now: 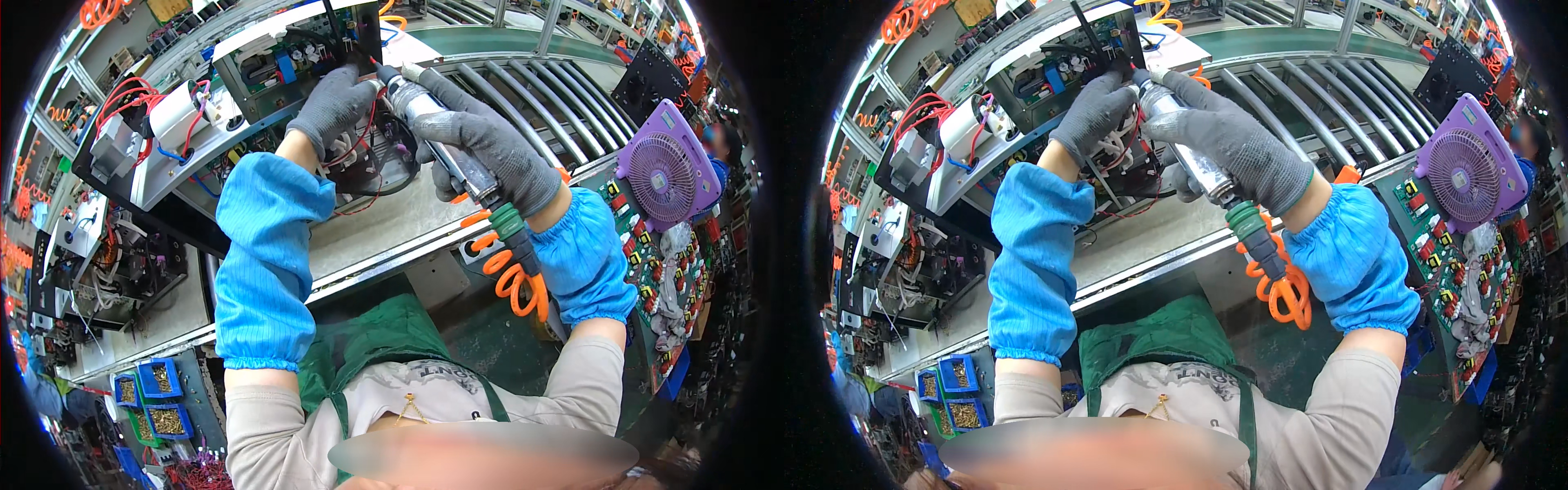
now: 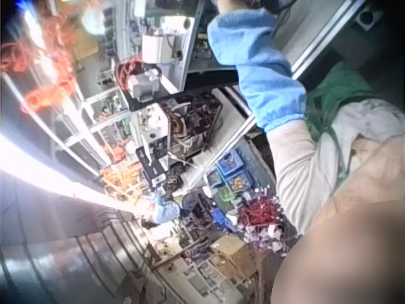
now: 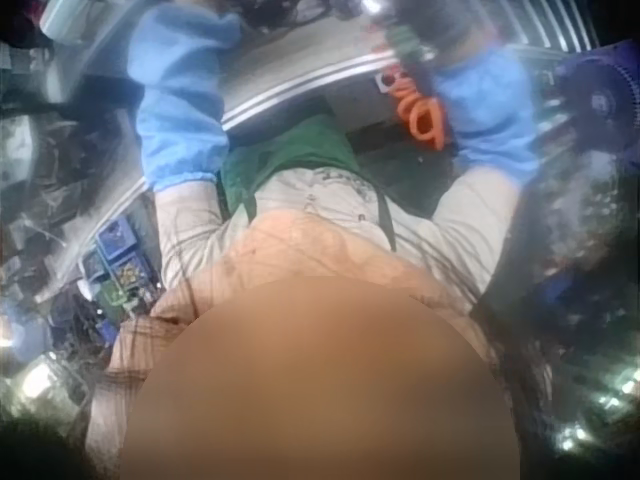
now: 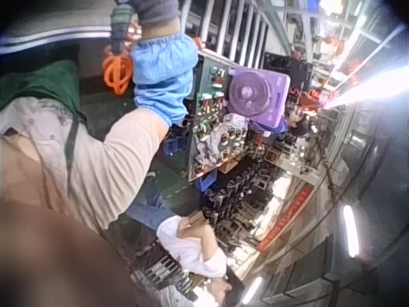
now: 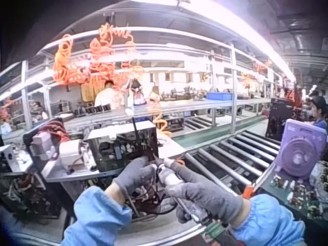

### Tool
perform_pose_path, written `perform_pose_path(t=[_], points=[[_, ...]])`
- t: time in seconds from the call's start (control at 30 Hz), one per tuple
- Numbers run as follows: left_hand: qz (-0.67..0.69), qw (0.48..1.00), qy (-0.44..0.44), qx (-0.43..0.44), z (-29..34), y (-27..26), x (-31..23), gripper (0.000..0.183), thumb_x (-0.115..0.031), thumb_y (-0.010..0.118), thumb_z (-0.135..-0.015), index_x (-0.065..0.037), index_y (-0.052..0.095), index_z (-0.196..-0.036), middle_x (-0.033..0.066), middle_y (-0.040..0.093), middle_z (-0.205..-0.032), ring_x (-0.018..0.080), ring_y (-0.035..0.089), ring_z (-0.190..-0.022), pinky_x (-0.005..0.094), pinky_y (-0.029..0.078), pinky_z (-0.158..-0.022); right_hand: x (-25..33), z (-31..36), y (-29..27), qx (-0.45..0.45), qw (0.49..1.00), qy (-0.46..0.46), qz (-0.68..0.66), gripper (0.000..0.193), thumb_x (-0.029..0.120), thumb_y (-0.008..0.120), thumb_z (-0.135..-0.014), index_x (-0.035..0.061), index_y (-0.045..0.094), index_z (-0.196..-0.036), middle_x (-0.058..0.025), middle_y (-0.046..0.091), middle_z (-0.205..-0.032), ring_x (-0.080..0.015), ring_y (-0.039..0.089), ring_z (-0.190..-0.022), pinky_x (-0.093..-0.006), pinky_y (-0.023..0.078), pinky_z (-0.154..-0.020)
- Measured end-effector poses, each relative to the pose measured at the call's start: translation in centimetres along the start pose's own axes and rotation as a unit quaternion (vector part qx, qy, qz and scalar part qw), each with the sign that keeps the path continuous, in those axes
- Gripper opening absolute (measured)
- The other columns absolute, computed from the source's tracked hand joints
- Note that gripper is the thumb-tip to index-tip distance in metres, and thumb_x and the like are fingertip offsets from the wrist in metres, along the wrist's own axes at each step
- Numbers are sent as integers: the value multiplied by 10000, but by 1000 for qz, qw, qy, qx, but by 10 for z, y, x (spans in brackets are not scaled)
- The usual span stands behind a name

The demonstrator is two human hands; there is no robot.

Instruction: The person uses a pneumatic screwdriver to tighten screws on an electronic device's internal components. They then connect a red and black wire harness to a terminal block and secure it with the screwdriver. The task involves precise manipulation of small parts within a confined workspace.

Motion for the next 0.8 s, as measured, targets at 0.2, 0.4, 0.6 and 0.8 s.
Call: perform_pose_path(t=[0.2, 0.4, 0.6, 0.8], points=[[32, 999, 1, 11, -3, 1, 10, 482, -303, 494, -737, 63, 572, -1040, 297, 595, -995, 409, 573, -963, 427, 439, -835, 3, 0, 6, -3, 1000, -3, 29, 615, 153, 644, -808, 101, 371, -1356, -86, 589, -835, -150, 596, -512, -283, 508, -413], [-51, 998, 11, 22, -5, 1, 7, 471, -311, 508, -773, 43, 548, -1082, 239, 621, -951, 350, 591, -864, 402, 447, -778, 2, 2, 2, -33, 994, -8, 100, 665, 217, 593, -808, 106, 321, -1405, -98, 580, -800, -109, 570, -486, -229, 490, -441], [90, 981, -114, 132, 5, 9, 7, 575, -308, 619, -772, -64, 477, -1273, 226, 465, -1314, 265, 498, -1157, 338, 359, -993, -7, 0, 5, -25, 998, 0, 55, 596, 227, 616, -818, 84, 390, -1350, -60, 574, -775, -114, 564, -492, -239, 466, -451], [438, 886, -112, 103, 115, 37, 55, 373, -338, 495, -898, -13, 590, -1055, 84, 585, -862, 158, 552, -746, 247, 458, -647, -63, 62, -32, -62, 966, 75, 238, 939, 86, 670, -600, 71, 240, -1435, -54, 540, -960, -136, 540, -817, -254, 471, -673]])
Point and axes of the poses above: each hand's wrist, its own z-axis away from the middle knuckle, its own y-axis out of the palm, x = y × z, the point moved 7 cm from there along -z, towards the middle knuckle
